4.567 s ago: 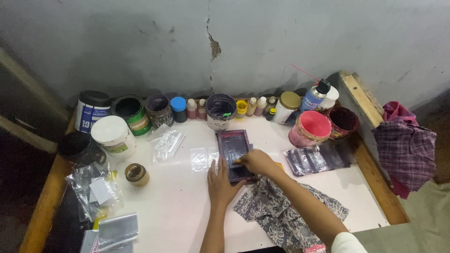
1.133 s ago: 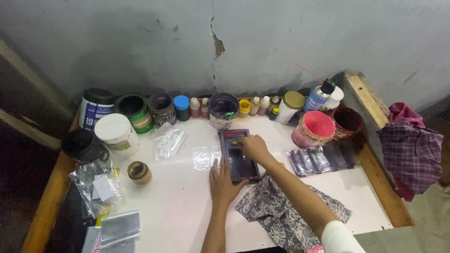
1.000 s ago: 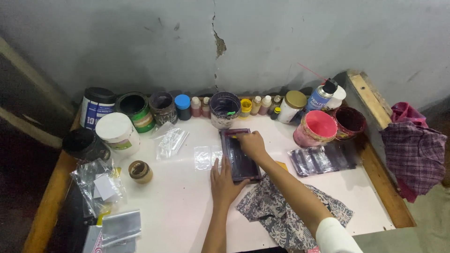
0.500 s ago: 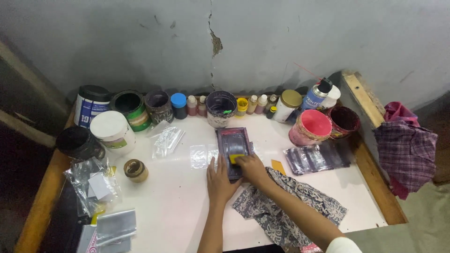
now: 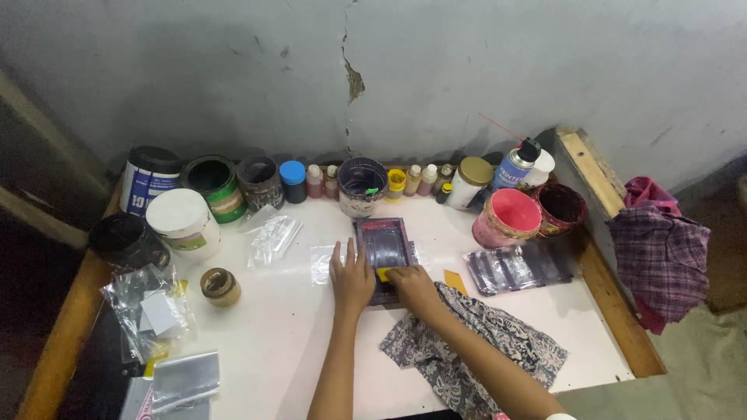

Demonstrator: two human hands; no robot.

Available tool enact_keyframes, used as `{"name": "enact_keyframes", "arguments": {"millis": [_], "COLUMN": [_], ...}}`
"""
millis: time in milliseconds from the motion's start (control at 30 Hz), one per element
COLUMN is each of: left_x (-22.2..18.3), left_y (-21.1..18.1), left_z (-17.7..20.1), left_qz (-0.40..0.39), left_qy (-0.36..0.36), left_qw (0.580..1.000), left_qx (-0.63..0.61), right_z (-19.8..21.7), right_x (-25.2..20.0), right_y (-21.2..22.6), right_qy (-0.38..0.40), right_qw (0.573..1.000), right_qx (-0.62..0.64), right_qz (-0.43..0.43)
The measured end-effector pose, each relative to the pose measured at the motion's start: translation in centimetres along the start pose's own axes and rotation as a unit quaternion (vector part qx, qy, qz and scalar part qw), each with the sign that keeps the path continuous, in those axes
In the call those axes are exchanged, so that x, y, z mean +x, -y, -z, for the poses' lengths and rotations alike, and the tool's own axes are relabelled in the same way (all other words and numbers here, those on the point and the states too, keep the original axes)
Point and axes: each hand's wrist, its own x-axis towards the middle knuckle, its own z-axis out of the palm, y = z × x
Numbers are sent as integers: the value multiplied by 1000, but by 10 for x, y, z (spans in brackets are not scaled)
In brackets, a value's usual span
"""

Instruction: The person prepares a screen printing frame by wiping it with a sponge and then mixes a dark liquid, likely emulsion or ink, in a small container.

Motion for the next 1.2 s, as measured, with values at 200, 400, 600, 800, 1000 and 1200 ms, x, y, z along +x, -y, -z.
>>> {"name": "enact_keyframes", "arguments": {"millis": [200,400,600,800,1000,1200], "left_x": [-7,-6,-4,-5,-5,-7], "left_y": [10,-2,2,4,11,4], "left_z": [-11,12,10,5,-6,5], "left_qz": [-17,0,-11,-7,-19,-9], "left_qy": [22,68,62,60,44,51], "left_qw": [1000,998,998,998,999,999], "left_qx": [4,-9,-9,-5,1,4], "right_z": [51,56,38,-12,24,35], "right_x": [8,49,99,89,46,3], "right_y": [20,-1,-16,-16,19,34], "right_qy": [29,157,73,-15,-6,10], "right_qw": [999,977,986,999,1000,1000], "right_qx": [22,121,100,13,-8,24], "right_qz": [-4,-80,-111,-46,-22,2]}}
